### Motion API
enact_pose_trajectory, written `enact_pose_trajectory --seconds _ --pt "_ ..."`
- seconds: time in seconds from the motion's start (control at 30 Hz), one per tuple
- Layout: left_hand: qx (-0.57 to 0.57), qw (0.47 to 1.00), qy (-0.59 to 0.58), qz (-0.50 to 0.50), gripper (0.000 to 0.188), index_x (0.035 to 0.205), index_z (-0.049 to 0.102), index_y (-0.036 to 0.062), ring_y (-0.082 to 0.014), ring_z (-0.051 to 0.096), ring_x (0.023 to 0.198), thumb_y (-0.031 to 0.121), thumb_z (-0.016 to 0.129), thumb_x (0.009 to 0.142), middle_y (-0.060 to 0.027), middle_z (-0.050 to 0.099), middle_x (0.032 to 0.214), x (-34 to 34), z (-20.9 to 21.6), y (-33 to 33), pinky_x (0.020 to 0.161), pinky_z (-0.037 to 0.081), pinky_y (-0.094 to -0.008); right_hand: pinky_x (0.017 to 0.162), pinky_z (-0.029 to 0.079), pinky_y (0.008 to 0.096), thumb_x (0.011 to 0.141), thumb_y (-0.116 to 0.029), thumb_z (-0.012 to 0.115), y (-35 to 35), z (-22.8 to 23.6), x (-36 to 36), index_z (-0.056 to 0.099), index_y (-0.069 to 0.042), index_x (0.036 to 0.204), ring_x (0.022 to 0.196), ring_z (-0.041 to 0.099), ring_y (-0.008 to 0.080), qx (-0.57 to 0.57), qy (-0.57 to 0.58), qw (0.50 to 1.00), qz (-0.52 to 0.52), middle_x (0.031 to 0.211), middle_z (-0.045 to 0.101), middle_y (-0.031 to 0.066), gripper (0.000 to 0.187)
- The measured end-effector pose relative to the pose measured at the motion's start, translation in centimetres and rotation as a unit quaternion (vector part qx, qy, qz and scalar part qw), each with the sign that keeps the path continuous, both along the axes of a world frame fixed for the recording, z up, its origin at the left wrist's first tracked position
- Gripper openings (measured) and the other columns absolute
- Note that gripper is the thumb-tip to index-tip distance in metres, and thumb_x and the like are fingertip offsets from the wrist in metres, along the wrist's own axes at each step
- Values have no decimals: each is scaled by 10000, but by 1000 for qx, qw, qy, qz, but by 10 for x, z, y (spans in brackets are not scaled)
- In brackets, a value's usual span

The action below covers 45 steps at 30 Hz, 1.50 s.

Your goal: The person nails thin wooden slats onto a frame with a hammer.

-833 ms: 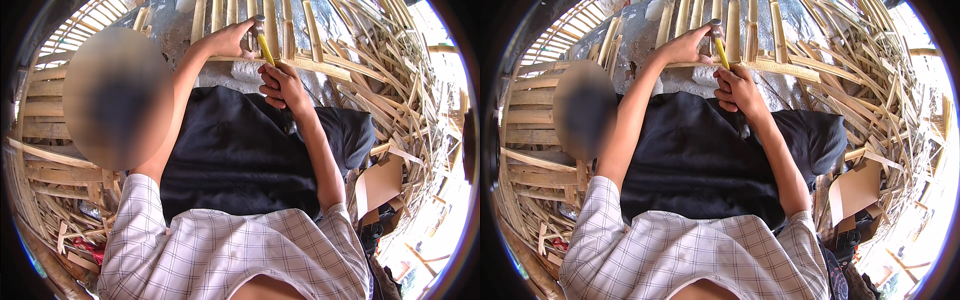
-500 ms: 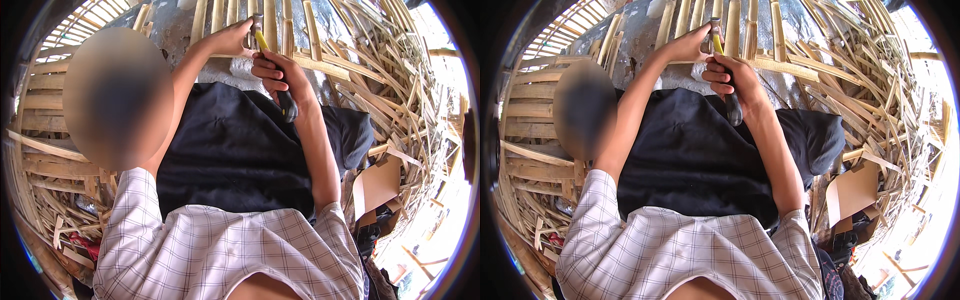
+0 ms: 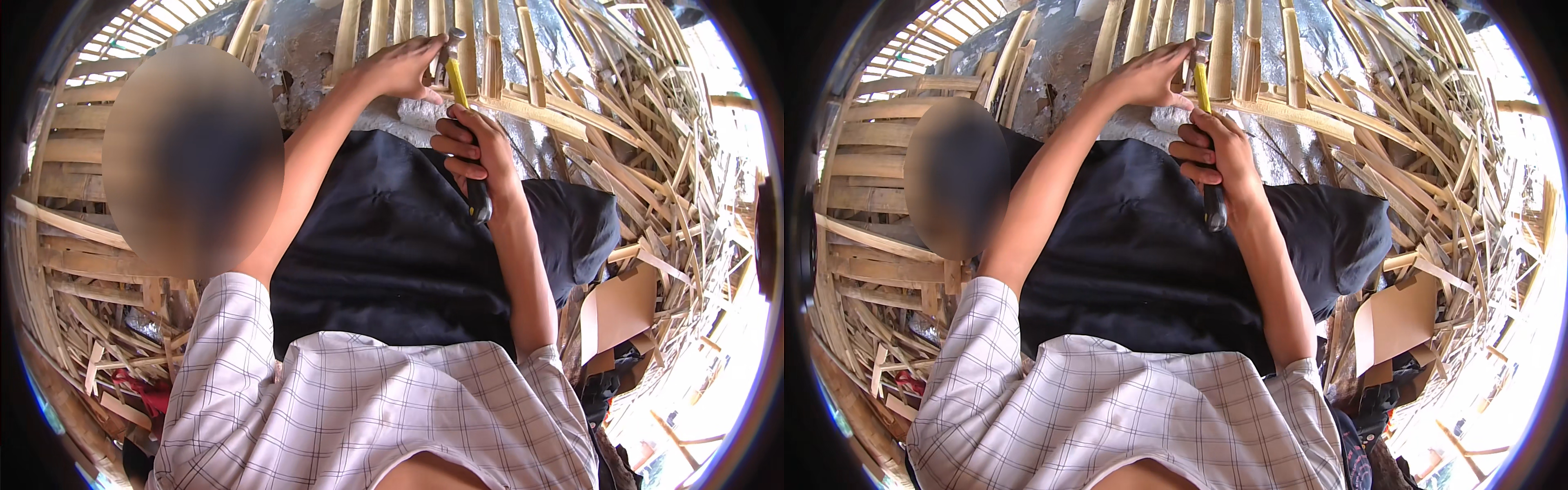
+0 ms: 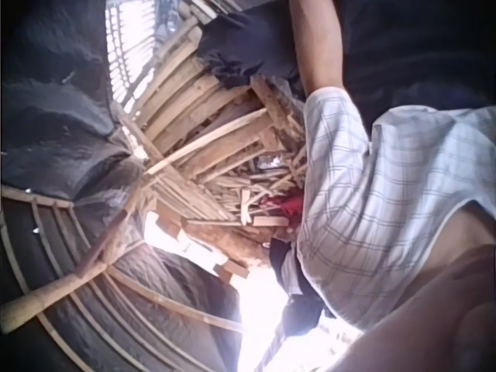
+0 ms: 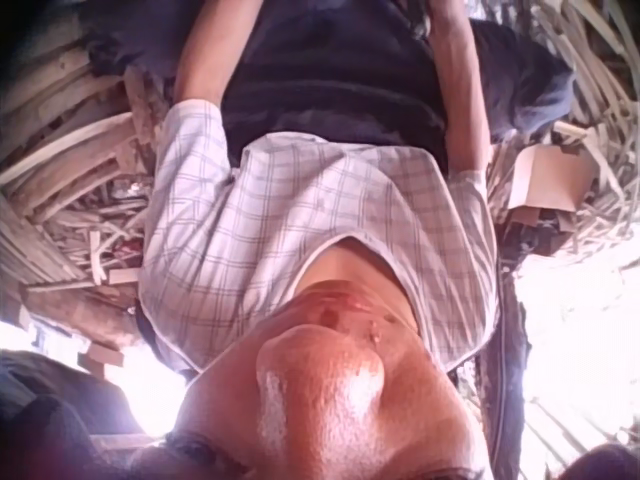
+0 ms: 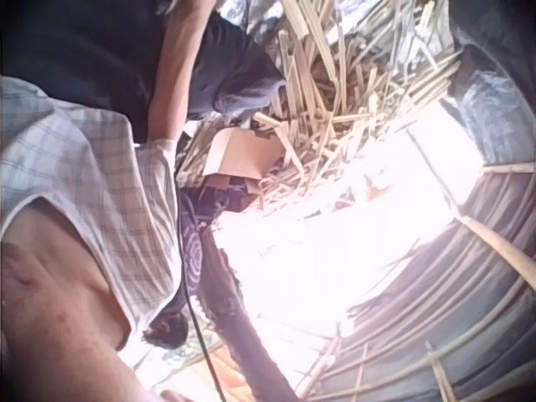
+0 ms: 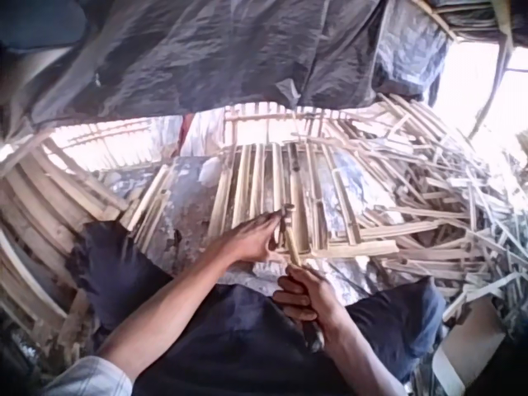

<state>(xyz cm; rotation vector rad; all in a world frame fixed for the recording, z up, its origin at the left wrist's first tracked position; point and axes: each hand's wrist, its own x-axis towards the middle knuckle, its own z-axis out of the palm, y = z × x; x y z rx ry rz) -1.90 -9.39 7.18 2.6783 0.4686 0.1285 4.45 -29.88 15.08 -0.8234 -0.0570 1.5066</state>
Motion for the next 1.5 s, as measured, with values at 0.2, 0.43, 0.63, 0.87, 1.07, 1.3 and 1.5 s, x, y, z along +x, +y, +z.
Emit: enact_pose_trajectory --seconds 0.2,0.43,0.63,0.87,1.07,1.3,1.5 --pt "-5 1000 -25 -5 1112 1574 317 6 -362 474 1412 522 863 755 -225 485 1523 0 -10 4 1179 414 -430 369 229 190 1087 -183 465 -5 -9 -17 407 -142 886 530 308 16 -33 -119 992 7 708 343 -52 213" --pt "-12 993 -114 -39 1104 1560 343 60 -374 578 1291 476 903 704 -211 591 1388 1 -30 12 1088 497 -453 391 234 197 1114 -283 447 -10 -24 -38 397 -169 976 533 304 41 -83 -205 975 1 713 332 -44 186" --pt "-38 993 -102 -39 1057 1531 365 70 -381 603 1248 436 913 706 -207 630 1317 1 -22 8 1065 506 -463 405 249 217 1126 -359 433 -13 -49 -54 394 -184 975 534 299 57 -133 -246 960 -20 701 323 -42 234" --pt "-64 992 -104 -35 1034 1531 369 121 -399 571 1293 418 919 707 -211 622 1339 -4 -13 8 1079 492 -459 404 246 226 1125 -369 435 -11 -56 -57 400 -191 978 520 298 61 -116 -263 958 -14 691 317 -44 233" --pt "-87 991 -95 -43 908 1466 400 115 -347 543 1358 381 895 753 -170 597 1410 -4 -7 8 1125 457 -454 426 238 212 1106 -365 468 -12 -45 -35 376 -197 941 512 312 48 -79 -205 975 -27 676 314 -54 253" --pt "-141 976 -152 -67 509 1228 574 102 -299 614 1272 275 837 828 -103 670 1300 -1 -15 16 1087 476 -436 389 194 202 1129 -381 420 -13 -44 -21 401 -173 888 476 253 50 -34 -181 980 -76 656 301 -49 319" --pt "-161 965 -189 -80 159 970 675 69 -279 683 1103 201 738 907 -66 718 1096 1 -14 18 1000 510 -420 373 189 193 1130 -392 412 -16 -42 -18 437 -139 929 476 253 37 -54 -215 970 -97 651 309 -46 324"
